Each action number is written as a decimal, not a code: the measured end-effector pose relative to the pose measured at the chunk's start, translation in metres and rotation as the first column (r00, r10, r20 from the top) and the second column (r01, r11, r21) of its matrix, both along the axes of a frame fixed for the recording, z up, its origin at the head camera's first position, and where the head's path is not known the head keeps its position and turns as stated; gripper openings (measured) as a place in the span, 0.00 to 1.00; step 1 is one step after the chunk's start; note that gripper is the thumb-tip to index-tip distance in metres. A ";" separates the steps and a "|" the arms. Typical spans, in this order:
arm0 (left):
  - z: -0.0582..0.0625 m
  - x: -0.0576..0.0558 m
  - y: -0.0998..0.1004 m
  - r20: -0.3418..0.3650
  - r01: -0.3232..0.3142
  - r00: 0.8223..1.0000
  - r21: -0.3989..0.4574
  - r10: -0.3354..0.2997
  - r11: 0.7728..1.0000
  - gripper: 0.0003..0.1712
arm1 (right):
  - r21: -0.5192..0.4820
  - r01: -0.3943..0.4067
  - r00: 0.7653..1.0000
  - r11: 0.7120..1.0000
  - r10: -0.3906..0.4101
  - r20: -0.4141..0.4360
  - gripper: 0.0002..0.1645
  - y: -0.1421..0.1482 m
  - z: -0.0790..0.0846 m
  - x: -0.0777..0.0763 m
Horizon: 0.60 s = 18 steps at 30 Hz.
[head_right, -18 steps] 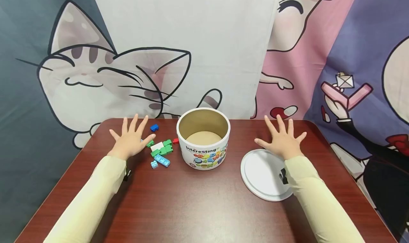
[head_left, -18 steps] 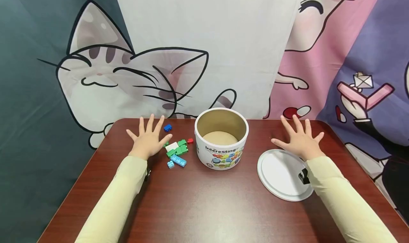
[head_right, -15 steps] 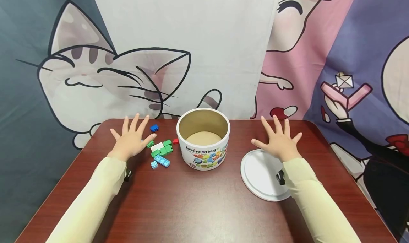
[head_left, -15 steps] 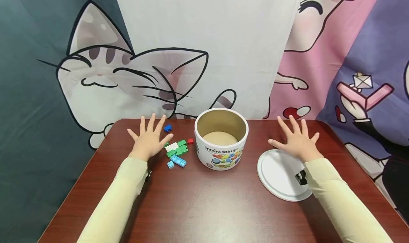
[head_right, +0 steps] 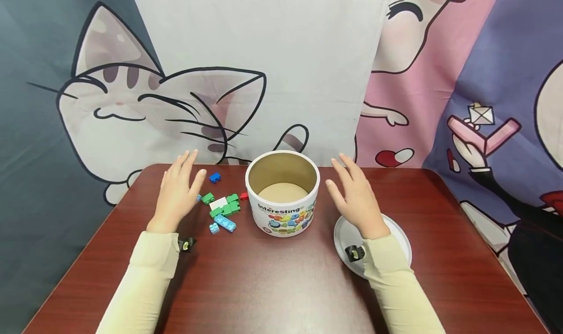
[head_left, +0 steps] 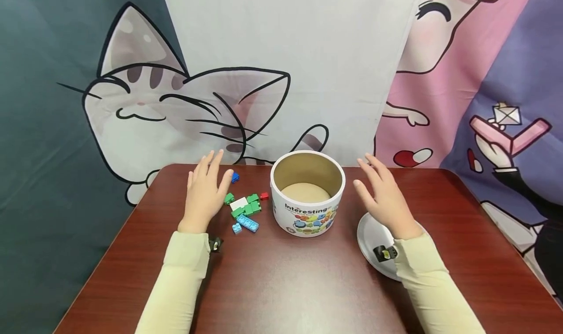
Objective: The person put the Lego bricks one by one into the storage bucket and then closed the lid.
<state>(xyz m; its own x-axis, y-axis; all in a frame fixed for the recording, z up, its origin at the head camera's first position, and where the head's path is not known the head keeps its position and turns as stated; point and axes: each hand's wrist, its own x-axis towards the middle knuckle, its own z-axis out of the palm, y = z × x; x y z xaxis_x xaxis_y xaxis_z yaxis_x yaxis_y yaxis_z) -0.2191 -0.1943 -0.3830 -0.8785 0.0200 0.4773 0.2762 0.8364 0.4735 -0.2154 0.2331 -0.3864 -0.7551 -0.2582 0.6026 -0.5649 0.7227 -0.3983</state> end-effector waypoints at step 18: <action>-0.043 0.000 -0.025 0.303 -0.243 0.950 0.566 0.075 0.788 0.30 | 0.012 -0.093 0.987 0.996 0.090 0.131 0.34 -0.033 -0.023 -0.009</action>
<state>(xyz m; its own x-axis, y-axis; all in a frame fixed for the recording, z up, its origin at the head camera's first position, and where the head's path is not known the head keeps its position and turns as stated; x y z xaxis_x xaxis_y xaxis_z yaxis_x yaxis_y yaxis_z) -0.2196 -0.2189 -0.4256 -0.9332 -0.3418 0.1108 -0.0335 0.3897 0.9203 -0.2240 0.2002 -0.4096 -0.7997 -0.3400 0.4949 -0.5731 0.6781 -0.4602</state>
